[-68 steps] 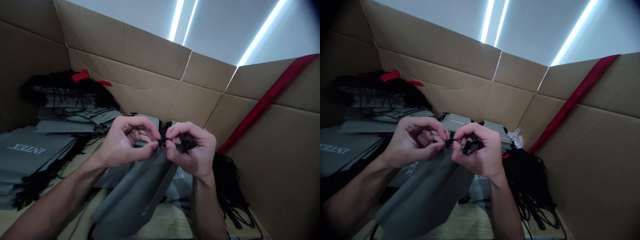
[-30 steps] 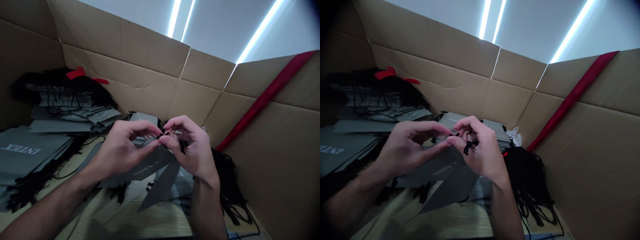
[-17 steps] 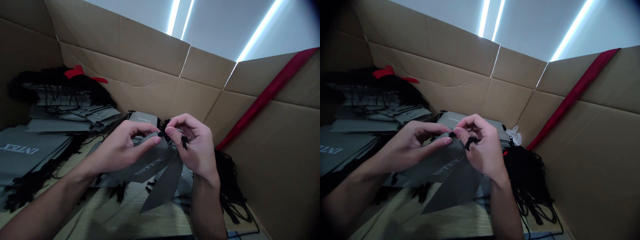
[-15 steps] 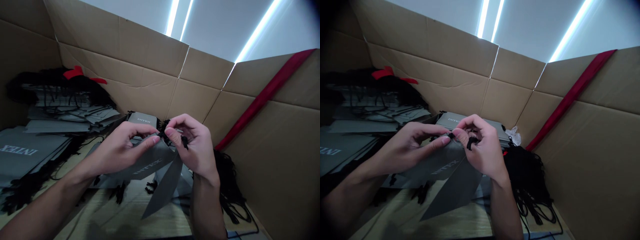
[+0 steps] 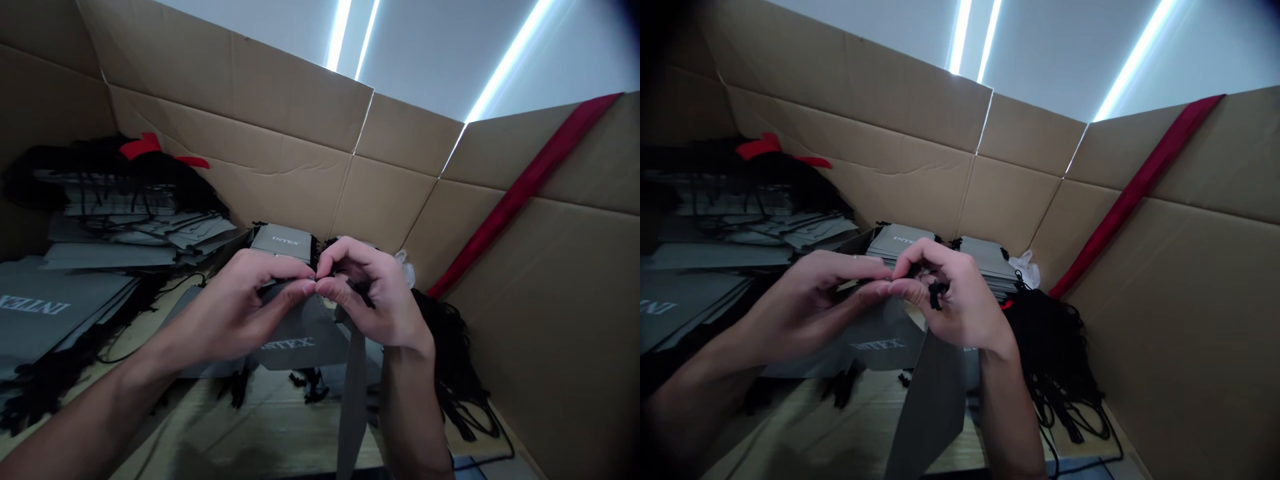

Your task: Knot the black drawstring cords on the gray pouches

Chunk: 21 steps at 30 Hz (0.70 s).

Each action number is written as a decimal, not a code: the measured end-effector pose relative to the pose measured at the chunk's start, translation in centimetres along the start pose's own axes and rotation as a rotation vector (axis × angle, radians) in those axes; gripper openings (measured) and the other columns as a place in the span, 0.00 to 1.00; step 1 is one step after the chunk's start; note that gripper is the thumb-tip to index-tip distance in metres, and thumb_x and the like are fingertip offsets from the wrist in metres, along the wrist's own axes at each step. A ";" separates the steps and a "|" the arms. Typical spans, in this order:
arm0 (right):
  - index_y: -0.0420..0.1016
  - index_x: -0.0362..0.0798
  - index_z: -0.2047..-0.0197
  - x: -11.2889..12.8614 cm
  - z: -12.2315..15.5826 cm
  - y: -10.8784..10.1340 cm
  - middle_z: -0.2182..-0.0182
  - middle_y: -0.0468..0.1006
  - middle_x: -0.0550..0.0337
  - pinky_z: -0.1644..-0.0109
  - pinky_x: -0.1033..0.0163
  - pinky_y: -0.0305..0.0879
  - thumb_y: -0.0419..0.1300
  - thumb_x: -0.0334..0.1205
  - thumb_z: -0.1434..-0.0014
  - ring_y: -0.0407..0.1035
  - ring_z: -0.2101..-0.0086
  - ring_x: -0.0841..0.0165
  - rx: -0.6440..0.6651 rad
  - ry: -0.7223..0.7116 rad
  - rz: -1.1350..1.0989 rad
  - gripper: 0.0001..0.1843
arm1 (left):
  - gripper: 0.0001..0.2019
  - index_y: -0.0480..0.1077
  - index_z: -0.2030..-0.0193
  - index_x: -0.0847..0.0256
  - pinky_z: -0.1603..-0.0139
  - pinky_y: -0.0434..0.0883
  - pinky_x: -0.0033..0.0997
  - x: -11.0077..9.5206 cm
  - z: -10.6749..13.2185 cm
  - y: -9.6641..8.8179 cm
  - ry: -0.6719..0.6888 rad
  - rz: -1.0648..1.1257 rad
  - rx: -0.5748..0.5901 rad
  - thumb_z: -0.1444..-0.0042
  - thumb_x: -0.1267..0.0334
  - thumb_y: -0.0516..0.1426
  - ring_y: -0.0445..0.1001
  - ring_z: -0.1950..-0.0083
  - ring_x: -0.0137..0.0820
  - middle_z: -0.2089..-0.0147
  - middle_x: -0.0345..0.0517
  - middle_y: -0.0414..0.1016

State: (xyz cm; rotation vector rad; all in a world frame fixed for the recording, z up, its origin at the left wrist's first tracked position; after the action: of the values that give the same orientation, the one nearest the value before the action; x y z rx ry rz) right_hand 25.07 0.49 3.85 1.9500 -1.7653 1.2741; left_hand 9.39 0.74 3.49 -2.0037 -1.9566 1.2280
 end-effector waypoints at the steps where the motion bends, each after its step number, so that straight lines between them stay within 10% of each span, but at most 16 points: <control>1: 0.79 0.48 0.57 0.0 -0.1 0.1 0.65 0.74 0.65 0.67 0.69 0.62 0.78 0.33 0.35 0.65 0.70 0.75 0.001 -0.013 -0.030 0.12 | 0.14 0.78 0.62 0.63 0.69 0.61 0.27 -0.3 0.1 -0.1 0.023 -0.009 -0.013 0.23 0.64 0.58 0.61 0.70 0.24 0.70 0.36 0.68; 21: 0.81 0.49 0.56 -0.5 0.3 -0.3 0.64 0.77 0.61 0.67 0.65 0.64 0.78 0.47 0.34 0.68 0.67 0.69 -0.008 0.004 0.058 0.14 | 0.12 0.76 0.57 0.61 0.74 0.57 0.31 -0.6 0.5 1.2 0.001 -0.180 0.052 0.22 0.65 0.54 0.58 0.76 0.25 0.73 0.34 0.69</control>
State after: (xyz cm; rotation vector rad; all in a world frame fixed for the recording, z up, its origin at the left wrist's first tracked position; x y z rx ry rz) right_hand 25.53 0.67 3.42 1.9039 -1.8352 1.2865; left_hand 10.15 -0.27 2.72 -1.7592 -2.0308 1.2208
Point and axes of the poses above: each hand's wrist, its own z-axis away from the middle knuckle, its own y-axis out of the palm, x = y × z, the point moved 7 cm from there along -z, towards the middle knuckle
